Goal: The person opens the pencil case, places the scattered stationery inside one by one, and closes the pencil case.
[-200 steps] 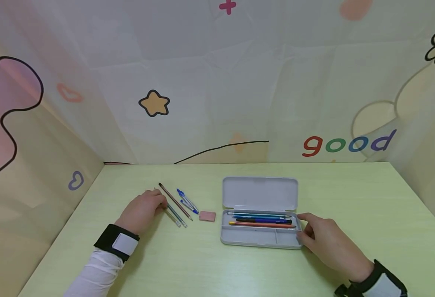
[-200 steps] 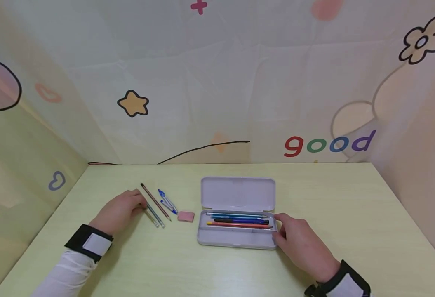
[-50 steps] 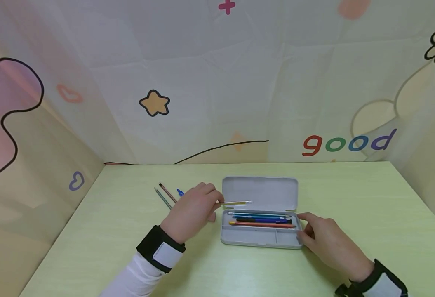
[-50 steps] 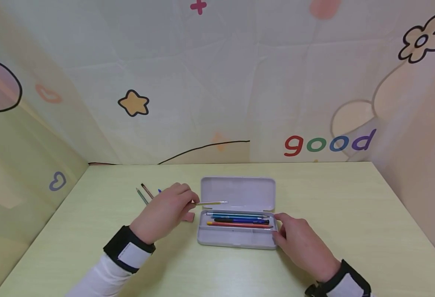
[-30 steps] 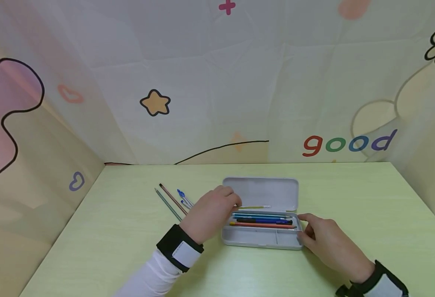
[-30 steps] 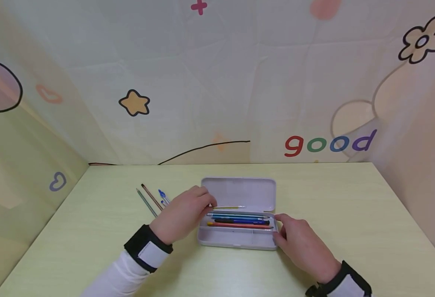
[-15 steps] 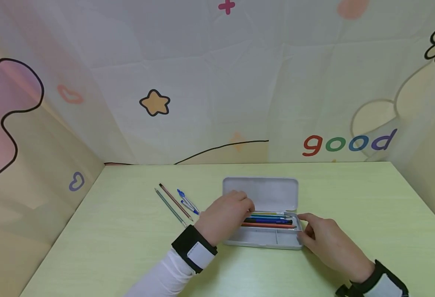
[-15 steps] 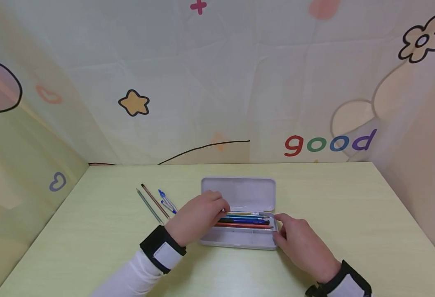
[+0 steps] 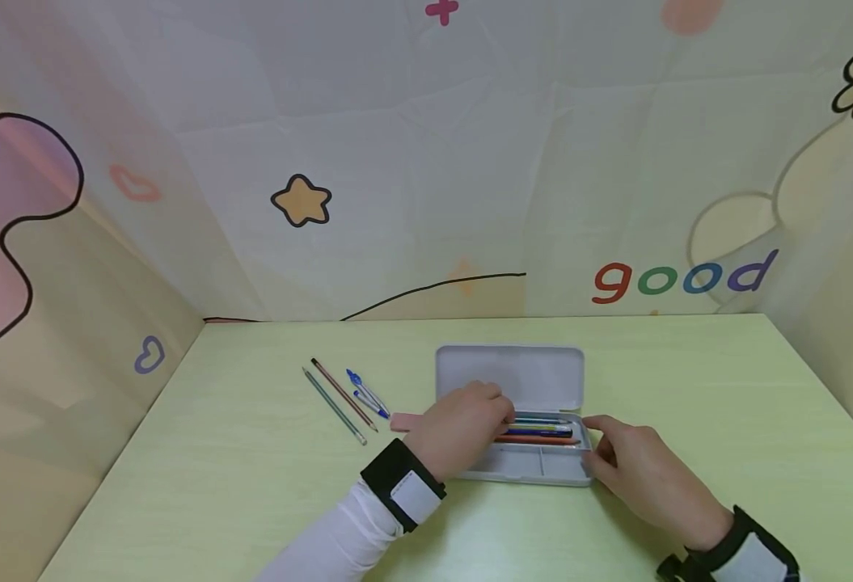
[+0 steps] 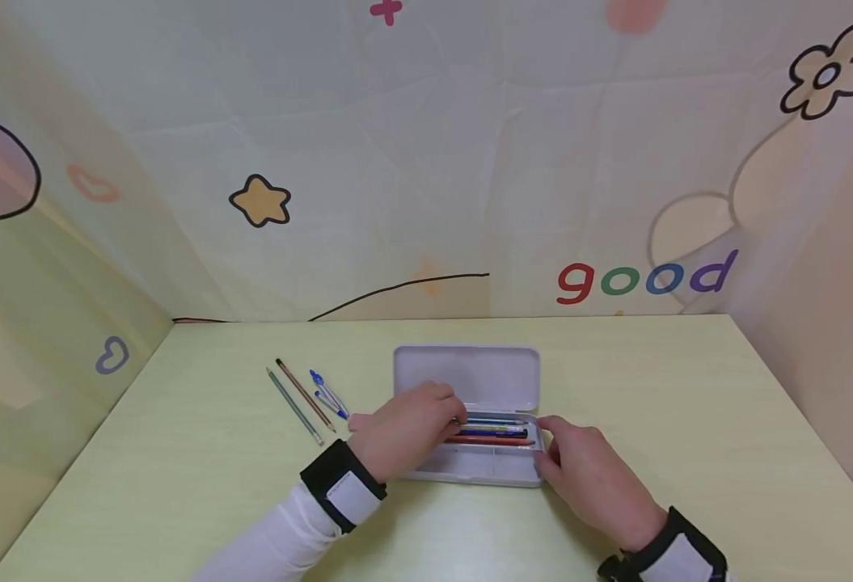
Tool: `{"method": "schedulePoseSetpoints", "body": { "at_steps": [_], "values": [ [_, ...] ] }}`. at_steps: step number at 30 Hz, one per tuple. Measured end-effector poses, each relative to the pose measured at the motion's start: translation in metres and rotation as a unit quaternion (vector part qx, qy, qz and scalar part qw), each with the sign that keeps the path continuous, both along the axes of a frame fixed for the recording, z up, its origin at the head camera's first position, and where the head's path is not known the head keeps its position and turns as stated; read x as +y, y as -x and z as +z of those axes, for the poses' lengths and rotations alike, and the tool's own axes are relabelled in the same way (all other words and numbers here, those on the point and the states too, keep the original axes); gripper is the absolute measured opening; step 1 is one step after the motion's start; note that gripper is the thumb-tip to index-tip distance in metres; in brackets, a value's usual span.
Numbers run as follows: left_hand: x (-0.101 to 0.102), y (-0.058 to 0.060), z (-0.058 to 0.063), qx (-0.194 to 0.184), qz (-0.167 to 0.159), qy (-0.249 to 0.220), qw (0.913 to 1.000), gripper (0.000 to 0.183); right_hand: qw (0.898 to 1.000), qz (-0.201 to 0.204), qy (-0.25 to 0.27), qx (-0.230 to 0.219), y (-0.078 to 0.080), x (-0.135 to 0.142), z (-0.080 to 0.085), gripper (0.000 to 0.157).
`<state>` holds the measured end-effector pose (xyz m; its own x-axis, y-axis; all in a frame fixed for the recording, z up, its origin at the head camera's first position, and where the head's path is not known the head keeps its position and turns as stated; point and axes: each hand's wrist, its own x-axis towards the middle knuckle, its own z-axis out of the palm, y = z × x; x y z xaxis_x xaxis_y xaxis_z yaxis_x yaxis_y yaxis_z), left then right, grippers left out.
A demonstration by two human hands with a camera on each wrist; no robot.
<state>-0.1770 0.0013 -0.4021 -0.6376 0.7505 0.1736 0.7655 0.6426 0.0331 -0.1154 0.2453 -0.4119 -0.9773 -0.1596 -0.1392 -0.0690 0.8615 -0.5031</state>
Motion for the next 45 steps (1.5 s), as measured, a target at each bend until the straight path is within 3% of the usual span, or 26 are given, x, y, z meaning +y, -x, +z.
{"method": "schedulePoseSetpoints", "body": {
  "at_steps": [18, 34, 45],
  "values": [
    [0.010, -0.003, -0.006, -0.013, -0.005, 0.010, 0.9999, 0.007, 1.000, -0.005, -0.001, -0.008, 0.001, -0.001, 0.000, 0.054],
    [0.014, -0.002, -0.014, -0.033, 0.010, 0.014, 0.9993, 0.008, 1.000, 0.002, 0.001, -0.006, 0.001, 0.001, -0.001, 0.052],
    [0.014, -0.003, -0.012, -0.040, 0.007, 0.024, 0.9989, 0.012, 1.000, 0.001, 0.000, -0.003, 0.000, 0.001, -0.001, 0.052]
  ]
}}
